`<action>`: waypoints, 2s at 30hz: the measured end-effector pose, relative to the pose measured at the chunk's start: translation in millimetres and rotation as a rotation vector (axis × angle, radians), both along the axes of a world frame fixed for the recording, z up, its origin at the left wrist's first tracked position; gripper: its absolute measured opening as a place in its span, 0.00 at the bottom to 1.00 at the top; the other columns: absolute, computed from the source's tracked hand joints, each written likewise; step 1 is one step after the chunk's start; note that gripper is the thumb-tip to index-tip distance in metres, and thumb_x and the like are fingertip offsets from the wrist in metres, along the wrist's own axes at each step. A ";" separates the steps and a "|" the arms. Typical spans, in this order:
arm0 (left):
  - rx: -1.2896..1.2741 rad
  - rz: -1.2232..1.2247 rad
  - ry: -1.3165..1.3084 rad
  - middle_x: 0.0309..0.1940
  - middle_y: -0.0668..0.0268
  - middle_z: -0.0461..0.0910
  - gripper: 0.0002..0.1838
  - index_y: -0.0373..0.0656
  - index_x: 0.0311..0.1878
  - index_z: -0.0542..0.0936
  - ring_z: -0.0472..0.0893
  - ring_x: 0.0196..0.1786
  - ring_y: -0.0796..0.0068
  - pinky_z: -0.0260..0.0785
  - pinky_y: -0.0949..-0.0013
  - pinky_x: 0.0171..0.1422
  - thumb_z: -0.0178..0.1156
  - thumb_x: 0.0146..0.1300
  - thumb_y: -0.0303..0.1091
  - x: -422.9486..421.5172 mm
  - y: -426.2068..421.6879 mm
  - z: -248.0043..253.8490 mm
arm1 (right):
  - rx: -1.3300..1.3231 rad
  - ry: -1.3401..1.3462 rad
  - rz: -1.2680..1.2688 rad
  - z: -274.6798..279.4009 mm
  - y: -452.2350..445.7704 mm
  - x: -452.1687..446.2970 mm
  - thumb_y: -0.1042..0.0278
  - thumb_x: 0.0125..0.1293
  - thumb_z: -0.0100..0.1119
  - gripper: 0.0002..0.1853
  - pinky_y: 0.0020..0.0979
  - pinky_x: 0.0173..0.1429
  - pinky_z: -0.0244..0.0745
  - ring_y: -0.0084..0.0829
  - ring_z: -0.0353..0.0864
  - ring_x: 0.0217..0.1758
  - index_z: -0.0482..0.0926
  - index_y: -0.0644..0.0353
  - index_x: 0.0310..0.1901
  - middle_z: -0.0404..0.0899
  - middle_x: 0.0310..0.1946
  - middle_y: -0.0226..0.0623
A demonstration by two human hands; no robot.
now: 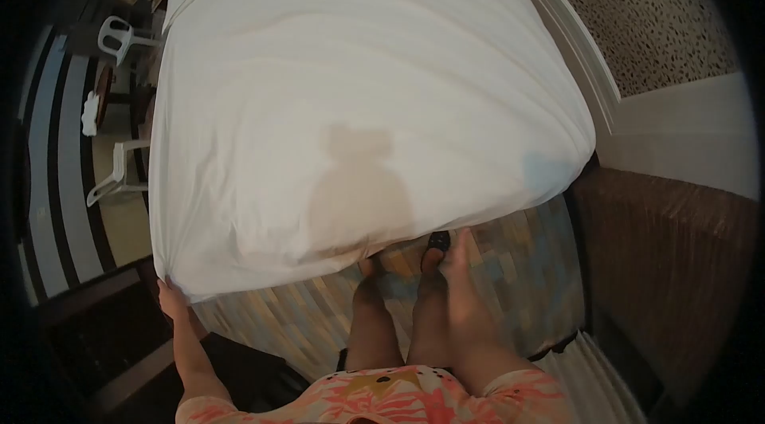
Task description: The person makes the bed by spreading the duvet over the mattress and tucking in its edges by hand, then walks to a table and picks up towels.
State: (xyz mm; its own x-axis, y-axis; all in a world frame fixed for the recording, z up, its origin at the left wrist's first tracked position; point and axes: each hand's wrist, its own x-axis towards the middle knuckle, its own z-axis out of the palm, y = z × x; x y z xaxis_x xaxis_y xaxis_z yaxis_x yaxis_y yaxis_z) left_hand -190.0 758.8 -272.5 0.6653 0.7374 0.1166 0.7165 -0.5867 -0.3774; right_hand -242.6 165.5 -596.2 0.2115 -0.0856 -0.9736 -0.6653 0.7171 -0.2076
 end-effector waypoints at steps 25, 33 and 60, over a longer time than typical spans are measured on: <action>-0.861 0.142 0.152 0.43 0.48 0.72 0.24 0.30 0.52 0.64 0.74 0.44 0.56 0.65 0.61 0.46 0.46 0.58 0.40 -58.4 230.6 -191.1 | -0.196 0.064 -0.232 -6.2 164.8 -82.2 0.35 0.53 0.46 0.43 0.45 0.64 0.40 0.41 0.53 0.61 0.52 0.64 0.61 0.51 0.60 0.47; -0.641 0.114 -0.565 0.42 0.50 0.73 0.29 0.28 0.46 0.70 0.73 0.43 0.58 0.63 0.63 0.50 0.55 0.53 0.48 10.3 197.6 -210.2 | -0.261 0.016 -0.390 -21.9 241.0 43.3 0.44 0.54 0.49 0.26 0.48 0.51 0.57 0.29 0.67 0.44 0.70 0.60 0.43 0.71 0.39 0.36; -1.132 -1.767 0.415 0.36 0.53 0.74 0.18 0.42 0.38 0.75 0.73 0.37 0.58 0.65 0.59 0.41 0.55 0.50 0.46 -52.3 -359.7 -165.0 | -0.475 0.623 0.879 -8.4 -80.6 -392.9 0.61 0.56 0.52 0.18 0.34 0.39 0.69 0.33 0.75 0.36 0.70 0.66 0.43 0.74 0.36 0.43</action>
State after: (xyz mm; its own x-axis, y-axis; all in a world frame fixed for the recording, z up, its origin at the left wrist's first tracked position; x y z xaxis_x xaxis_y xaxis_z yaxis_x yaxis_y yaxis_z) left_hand -242.2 399.1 -437.4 0.4227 -0.8992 -0.1126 -0.7082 -0.4053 0.5782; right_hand -635.5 84.9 -604.6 -0.1224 -0.5293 -0.8396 -0.9735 -0.1008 0.2054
